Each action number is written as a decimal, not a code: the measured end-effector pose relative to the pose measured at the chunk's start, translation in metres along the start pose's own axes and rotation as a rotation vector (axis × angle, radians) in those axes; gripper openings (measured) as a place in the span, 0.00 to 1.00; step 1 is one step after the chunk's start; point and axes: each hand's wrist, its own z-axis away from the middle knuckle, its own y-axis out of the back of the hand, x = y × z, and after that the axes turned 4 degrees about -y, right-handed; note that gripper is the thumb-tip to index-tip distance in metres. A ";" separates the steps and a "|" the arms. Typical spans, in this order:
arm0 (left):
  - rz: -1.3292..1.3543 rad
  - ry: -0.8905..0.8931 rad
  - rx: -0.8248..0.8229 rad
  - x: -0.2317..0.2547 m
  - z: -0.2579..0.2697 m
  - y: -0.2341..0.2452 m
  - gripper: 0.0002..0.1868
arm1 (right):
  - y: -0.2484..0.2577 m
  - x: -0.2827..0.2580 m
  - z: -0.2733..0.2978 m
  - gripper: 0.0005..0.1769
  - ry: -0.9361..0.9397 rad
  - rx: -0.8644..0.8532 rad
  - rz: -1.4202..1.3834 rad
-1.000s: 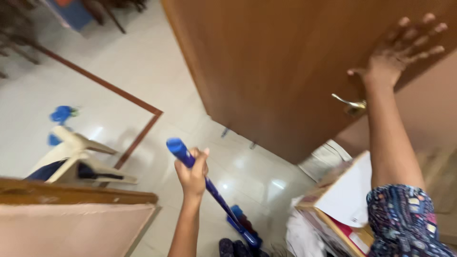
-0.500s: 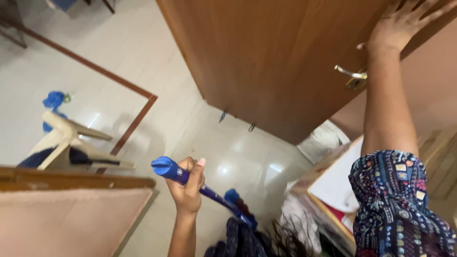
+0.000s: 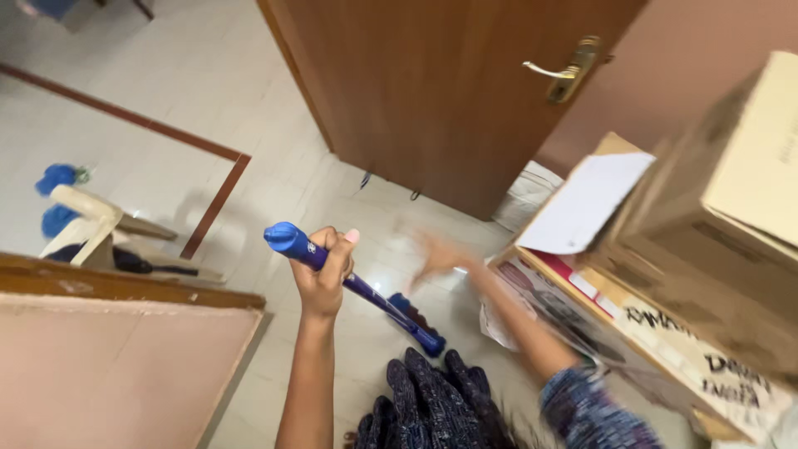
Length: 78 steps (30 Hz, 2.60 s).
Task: The person sweeps the floor in a room using a blue broom, navigating around boxes, chairs, and an open door.
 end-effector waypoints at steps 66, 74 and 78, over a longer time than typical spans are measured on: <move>-0.238 0.080 -0.439 -0.044 -0.059 0.095 0.22 | -0.155 0.057 -0.183 0.12 -0.538 0.493 0.049; -0.362 -0.101 -0.139 -0.046 -0.074 0.145 0.20 | -0.170 0.005 -0.324 0.13 -0.294 0.296 0.058; -0.403 -0.112 0.050 -0.062 -0.060 0.165 0.21 | -0.171 -0.028 -0.376 0.16 -0.172 0.108 0.118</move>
